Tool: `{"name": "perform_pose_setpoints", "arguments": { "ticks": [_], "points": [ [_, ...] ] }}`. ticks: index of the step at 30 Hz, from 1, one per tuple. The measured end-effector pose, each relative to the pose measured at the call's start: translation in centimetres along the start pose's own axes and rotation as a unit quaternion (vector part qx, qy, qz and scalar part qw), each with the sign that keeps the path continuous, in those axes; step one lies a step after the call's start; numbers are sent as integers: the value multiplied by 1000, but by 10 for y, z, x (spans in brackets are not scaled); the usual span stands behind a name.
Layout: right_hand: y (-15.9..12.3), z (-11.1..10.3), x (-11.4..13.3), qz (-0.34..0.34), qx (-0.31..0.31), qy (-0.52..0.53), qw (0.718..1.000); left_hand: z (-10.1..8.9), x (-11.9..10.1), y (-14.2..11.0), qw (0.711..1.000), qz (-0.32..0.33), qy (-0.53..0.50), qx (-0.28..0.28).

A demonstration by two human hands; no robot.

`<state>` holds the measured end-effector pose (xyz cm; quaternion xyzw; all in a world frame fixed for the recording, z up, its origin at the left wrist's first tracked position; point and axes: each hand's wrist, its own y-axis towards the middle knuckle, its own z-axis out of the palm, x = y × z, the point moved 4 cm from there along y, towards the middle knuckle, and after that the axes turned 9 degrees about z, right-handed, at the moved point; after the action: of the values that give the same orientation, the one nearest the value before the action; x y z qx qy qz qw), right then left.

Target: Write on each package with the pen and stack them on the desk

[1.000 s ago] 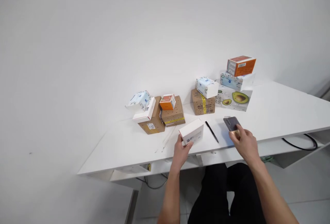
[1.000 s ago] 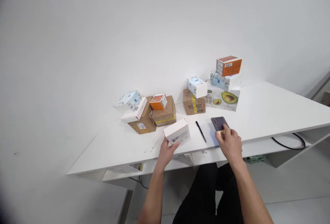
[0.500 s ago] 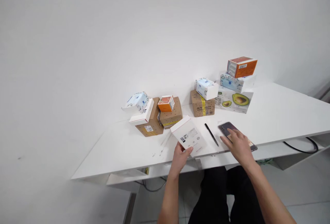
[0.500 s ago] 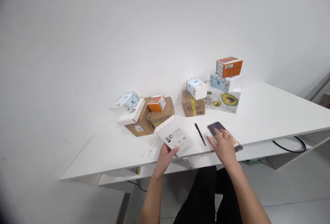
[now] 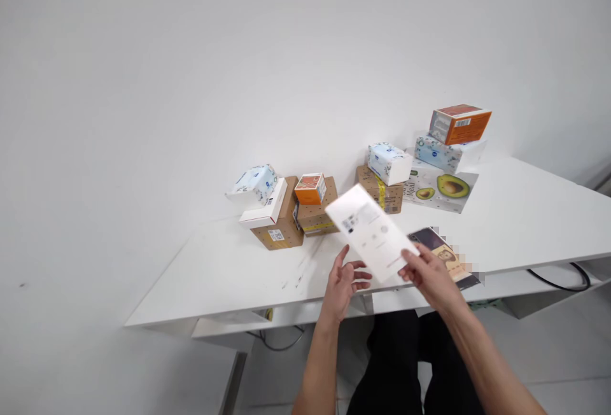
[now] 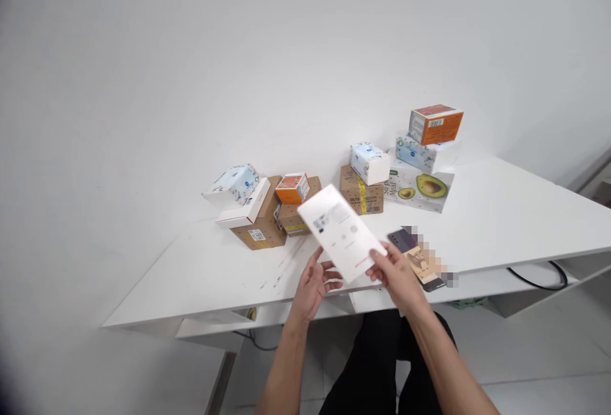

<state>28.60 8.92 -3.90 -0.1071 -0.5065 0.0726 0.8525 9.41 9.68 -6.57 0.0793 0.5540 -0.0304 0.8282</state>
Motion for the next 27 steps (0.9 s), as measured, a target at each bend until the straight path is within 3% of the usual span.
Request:
{"name": "perform_pose_setpoints", "arguments": {
  "ticks": [2, 6, 9, 12, 17, 21, 24, 27],
  "points": [
    [13, 0, 37, -57, -31, 35, 997, -12, 3, 3, 996, 30, 69, -39],
    [52, 7, 117, -170, -78, 56, 981, -40, 16, 5, 962, 79, 229, -122],
    [90, 12, 154, -168, -127, 50, 976, -51, 26, 5, 949, 91, 273, -128],
    [122, 14, 166, -128, -163, 52, 977, -56, 31, 4, 945, 95, 287, -121],
    [138, 10, 166, -105, -155, 85, 979, -58, 32, 6, 950, 77, 278, -116],
    [119, 1, 149, -76, -166, 92, 979, -62, 5, 24, 925, 129, 328, -141],
    [90, 1, 105, -61, -131, 53, 988, -60, -38, 55, 871, 235, 390, -185],
    [58, 12, 32, -2, -53, -81, 995, -53, -82, 97, 797, 301, 472, -224]
  ]
}}
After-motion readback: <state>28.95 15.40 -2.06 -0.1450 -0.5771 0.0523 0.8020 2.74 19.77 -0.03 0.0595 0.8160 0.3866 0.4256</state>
